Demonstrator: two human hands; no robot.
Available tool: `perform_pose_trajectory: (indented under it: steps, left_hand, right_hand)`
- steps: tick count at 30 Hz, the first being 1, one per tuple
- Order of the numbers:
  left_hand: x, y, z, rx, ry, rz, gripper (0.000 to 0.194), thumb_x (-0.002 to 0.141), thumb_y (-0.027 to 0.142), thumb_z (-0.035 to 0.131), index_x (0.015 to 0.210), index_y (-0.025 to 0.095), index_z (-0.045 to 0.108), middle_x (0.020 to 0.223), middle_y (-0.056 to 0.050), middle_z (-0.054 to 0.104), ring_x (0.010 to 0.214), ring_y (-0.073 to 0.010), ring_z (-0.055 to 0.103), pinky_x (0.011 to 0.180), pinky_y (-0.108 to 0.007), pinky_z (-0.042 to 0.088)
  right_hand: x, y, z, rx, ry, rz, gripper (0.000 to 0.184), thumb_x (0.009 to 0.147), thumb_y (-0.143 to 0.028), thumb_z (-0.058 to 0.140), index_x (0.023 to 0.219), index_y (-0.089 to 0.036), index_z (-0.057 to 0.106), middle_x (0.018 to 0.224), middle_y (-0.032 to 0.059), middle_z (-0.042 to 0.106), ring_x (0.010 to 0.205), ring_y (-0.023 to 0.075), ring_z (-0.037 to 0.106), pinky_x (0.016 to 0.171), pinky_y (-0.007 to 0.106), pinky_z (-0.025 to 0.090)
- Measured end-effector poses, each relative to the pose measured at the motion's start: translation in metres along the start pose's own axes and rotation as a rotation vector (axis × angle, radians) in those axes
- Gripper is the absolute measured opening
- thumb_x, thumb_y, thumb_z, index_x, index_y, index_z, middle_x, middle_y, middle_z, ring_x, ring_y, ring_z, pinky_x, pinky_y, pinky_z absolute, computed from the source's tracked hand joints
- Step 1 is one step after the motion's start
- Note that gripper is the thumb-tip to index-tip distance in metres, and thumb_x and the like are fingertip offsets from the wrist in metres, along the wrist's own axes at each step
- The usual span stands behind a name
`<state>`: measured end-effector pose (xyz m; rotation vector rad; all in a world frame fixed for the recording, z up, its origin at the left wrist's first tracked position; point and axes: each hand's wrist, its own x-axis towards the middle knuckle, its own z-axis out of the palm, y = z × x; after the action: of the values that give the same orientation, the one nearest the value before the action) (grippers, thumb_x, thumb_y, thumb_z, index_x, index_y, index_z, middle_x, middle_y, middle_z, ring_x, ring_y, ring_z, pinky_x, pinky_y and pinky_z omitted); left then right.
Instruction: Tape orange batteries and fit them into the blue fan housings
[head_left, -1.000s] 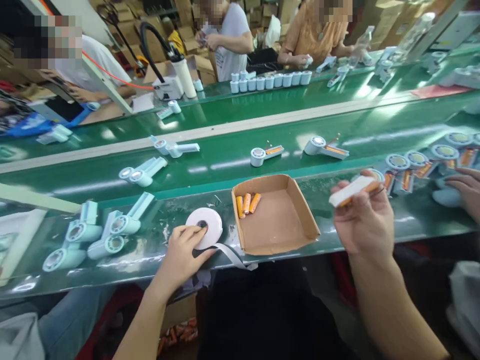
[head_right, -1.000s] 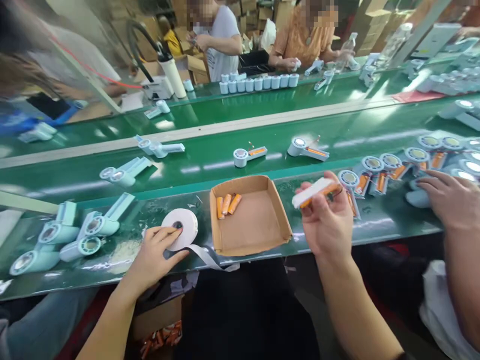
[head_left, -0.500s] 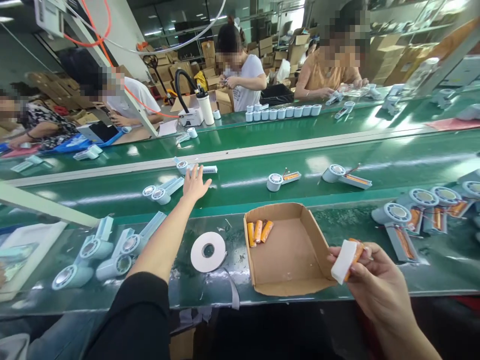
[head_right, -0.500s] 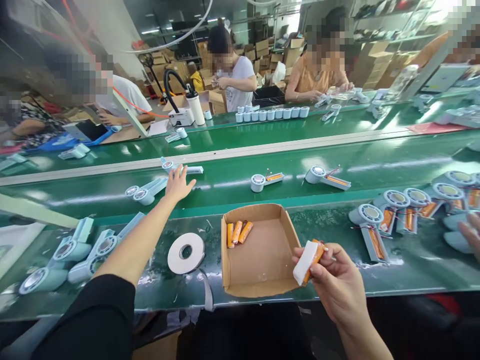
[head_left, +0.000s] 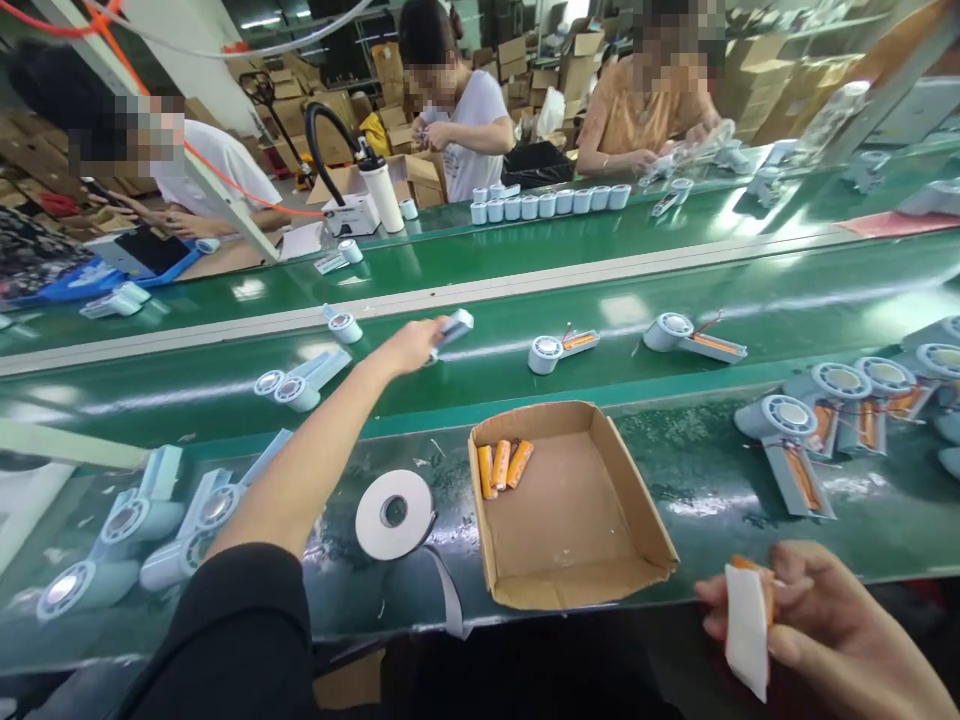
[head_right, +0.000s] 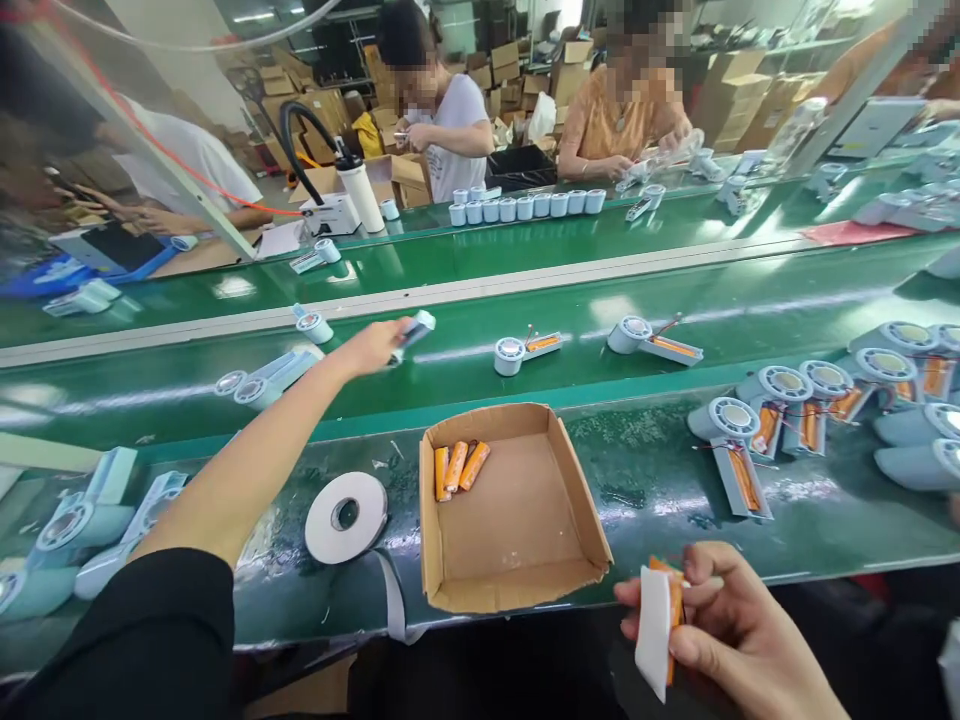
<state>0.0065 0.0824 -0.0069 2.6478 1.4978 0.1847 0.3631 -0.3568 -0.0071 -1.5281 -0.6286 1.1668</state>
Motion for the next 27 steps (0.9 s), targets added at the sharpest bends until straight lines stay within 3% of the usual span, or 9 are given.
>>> perform_pose_trajectory:
  steps: [4,7,9,12,16,19,22,24,27]
  left_hand:
    - [0.000,0.044,0.014,0.001,-0.148,0.139,0.034,0.096,0.036,0.057,0.128,0.032,0.070,0.111,-0.006,0.077,0.094,-0.0238,0.069,0.080,-0.031,0.053]
    - [-0.007,0.065,0.018,0.009,-0.094,0.197,0.032,0.100,0.035,0.053,0.125,0.028,0.072,0.123,-0.009,0.074,0.111,-0.0272,0.066,0.089,-0.035,0.054]
    - [-0.014,0.067,0.020,0.015,-0.008,0.230,0.033,0.104,0.036,0.050,0.124,0.024,0.072,0.131,-0.013,0.071,0.127,-0.0290,0.059,0.099,-0.038,0.053]
    - [-0.021,0.058,0.024,0.058,0.087,0.347,0.032,0.105,0.042,0.052,0.114,0.021,0.075,0.127,-0.014,0.072,0.128,-0.0283,0.059,0.105,-0.040,0.051]
    - [-0.018,0.049,0.029,0.122,-0.015,0.464,0.023,0.102,0.034,0.059,0.105,0.020,0.077,0.127,-0.015,0.073,0.128,-0.0274,0.061,0.112,-0.044,0.047]
    - [-0.007,0.055,0.033,0.121,-0.077,0.428,0.018,0.095,0.020,0.062,0.102,0.018,0.078,0.127,-0.016,0.074,0.130,-0.0294,0.060,0.115,-0.051,0.044]
    - [0.007,0.065,0.032,0.083,-0.148,0.403,0.018,0.085,0.014,0.067,0.093,0.023,0.079,0.113,-0.008,0.078,0.126,-0.0289,0.063,0.119,-0.056,0.039]
    - [0.015,0.069,0.028,0.035,-0.205,0.400,0.016,0.082,0.018,0.069,0.089,0.028,0.080,0.108,-0.002,0.080,0.125,-0.0259,0.065,0.120,-0.051,0.040]
    - [0.022,0.070,0.018,-0.045,-0.235,0.378,0.012,0.085,0.028,0.070,0.090,0.028,0.080,0.122,0.001,0.078,0.122,-0.0208,0.067,0.111,-0.032,0.047]
  right_hand:
    - [0.044,-0.043,0.043,0.021,-0.133,-0.202,0.065,0.057,-0.051,0.101,0.070,-0.026,0.042,0.079,0.0091,0.081,0.074,0.0342,0.081,0.059,0.037,0.065]
    - [0.089,-0.069,0.080,-0.026,-0.301,-0.423,0.064,0.067,-0.051,0.098,0.063,-0.024,0.040,0.070,0.0054,0.075,0.085,0.0334,0.082,0.063,0.033,0.063]
    - [0.118,-0.080,0.101,-0.002,-0.365,-0.483,0.063,0.069,-0.053,0.096,0.066,-0.024,0.040,0.074,0.0043,0.075,0.089,0.0318,0.082,0.065,0.032,0.063]
    - [0.156,-0.090,0.128,0.015,-0.419,-0.476,0.057,0.067,-0.050,0.097,0.086,-0.026,0.049,0.079,0.0004,0.077,0.080,0.0259,0.080,0.070,0.037,0.064]
    - [0.201,-0.094,0.161,-0.096,-0.490,-0.448,0.067,0.068,-0.043,0.093,0.121,-0.026,0.055,0.079,-0.0021,0.079,0.073,0.0218,0.077,0.075,0.040,0.063]
    - [0.228,-0.095,0.180,-0.280,-0.454,-0.493,0.050,0.072,-0.034,0.086,0.116,-0.025,0.063,0.078,-0.0031,0.080,0.075,0.0202,0.076,0.079,0.038,0.060]
    - [0.245,-0.095,0.194,-0.514,-0.367,-0.588,0.035,0.078,-0.029,0.080,0.110,-0.026,0.067,0.080,-0.0046,0.081,0.075,0.0186,0.075,0.080,0.035,0.056]
    - [0.252,-0.094,0.200,-0.646,-0.352,-0.647,0.029,0.083,-0.028,0.077,0.110,-0.026,0.067,0.081,-0.0050,0.081,0.076,0.0181,0.074,0.080,0.033,0.055]
    - [0.254,-0.092,0.206,-0.833,-0.365,-0.693,0.026,0.090,-0.027,0.072,0.115,-0.026,0.067,0.084,-0.0031,0.082,0.080,0.0185,0.075,0.082,0.031,0.053]
